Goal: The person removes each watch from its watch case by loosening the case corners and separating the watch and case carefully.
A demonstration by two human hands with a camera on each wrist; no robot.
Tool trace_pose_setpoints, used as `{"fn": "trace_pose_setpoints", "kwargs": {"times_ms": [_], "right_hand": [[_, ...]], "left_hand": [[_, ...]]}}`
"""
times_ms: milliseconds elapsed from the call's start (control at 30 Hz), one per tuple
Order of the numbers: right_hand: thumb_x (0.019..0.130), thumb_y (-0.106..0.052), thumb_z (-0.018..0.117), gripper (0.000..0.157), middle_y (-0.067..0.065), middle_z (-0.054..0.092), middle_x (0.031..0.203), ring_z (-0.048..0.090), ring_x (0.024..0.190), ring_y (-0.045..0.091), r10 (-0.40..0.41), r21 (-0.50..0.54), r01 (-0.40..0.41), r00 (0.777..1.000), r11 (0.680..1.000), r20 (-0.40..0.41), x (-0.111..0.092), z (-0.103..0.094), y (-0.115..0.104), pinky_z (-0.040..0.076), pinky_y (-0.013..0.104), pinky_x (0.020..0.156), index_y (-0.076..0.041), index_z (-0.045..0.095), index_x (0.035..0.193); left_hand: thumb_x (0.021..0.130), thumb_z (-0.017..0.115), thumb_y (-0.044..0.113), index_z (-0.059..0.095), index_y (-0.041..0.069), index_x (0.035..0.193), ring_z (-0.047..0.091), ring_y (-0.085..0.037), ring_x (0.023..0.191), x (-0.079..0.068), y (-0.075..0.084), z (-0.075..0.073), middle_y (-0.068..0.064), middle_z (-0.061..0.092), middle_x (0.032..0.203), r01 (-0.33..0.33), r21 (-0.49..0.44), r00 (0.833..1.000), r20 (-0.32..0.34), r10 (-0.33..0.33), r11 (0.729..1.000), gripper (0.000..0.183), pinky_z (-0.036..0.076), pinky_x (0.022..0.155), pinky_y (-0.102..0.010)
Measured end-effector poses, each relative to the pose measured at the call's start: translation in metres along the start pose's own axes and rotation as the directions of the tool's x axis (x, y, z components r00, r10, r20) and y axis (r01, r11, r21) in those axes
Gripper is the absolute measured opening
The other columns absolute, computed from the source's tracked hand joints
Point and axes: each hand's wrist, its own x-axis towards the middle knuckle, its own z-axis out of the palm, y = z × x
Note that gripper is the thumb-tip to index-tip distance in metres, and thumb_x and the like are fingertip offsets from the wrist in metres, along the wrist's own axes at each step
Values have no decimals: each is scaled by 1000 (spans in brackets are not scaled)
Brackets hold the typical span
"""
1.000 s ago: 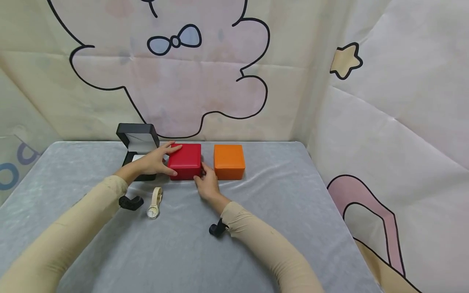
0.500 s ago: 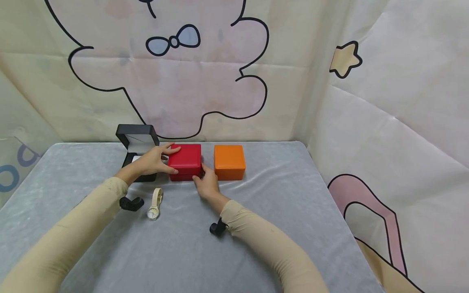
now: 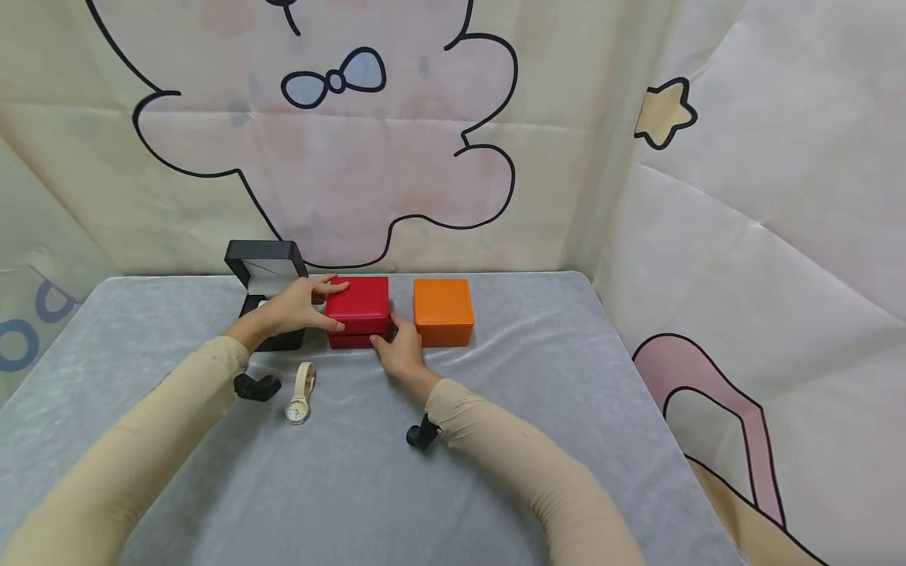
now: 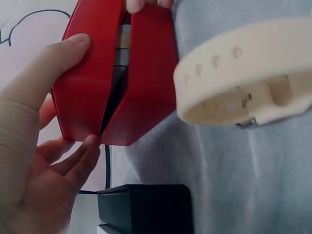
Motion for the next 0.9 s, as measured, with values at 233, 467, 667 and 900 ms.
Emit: {"fn": "trace_pose_setpoints", "kwargs": {"times_ms": [233, 467, 667, 900], "right_hand": [[95, -9, 68, 54, 11, 68, 133, 64, 122, 26, -23, -24, 23, 1000, 999, -7, 0, -1, -1, 49, 42, 108, -8, 52, 147], [95, -9, 66, 42, 12, 70, 128, 63, 118, 26, -39, -53, 40, 999, 998, 15, 0, 0, -3, 48, 42, 108, -6, 61, 138], [97, -9, 65, 35, 14, 69, 127, 61, 117, 28, -17, -92, 21, 999, 996, 42, -1, -3, -5, 47, 43, 108, -2, 64, 131], [97, -8, 65, 34, 16, 69, 125, 62, 115, 28, -37, -102, 43, 998, 994, 55, -1, -3, -5, 49, 45, 106, 0, 65, 130]], "left_hand": [[79, 84, 33, 45, 17, 153, 51, -36, 126, 1, 0, -4, -15, 28, 167, 9, -58, 1000, 5, -8, 998, 86, 51, 102, -48], [80, 83, 34, 47, 16, 152, 51, -36, 123, 1, -1, -10, -15, 33, 165, 30, -102, 1000, 5, -30, 994, 82, 52, 98, -45], [81, 81, 39, 49, 17, 151, 51, -35, 124, 2, -3, -9, -16, 37, 162, 24, -119, 1000, 5, -24, 993, 80, 51, 99, -45], [85, 78, 39, 51, 19, 150, 51, -33, 118, 3, -4, -11, -15, 41, 160, -5, -180, 1000, -18, 2, 984, 73, 49, 91, -37]]}}
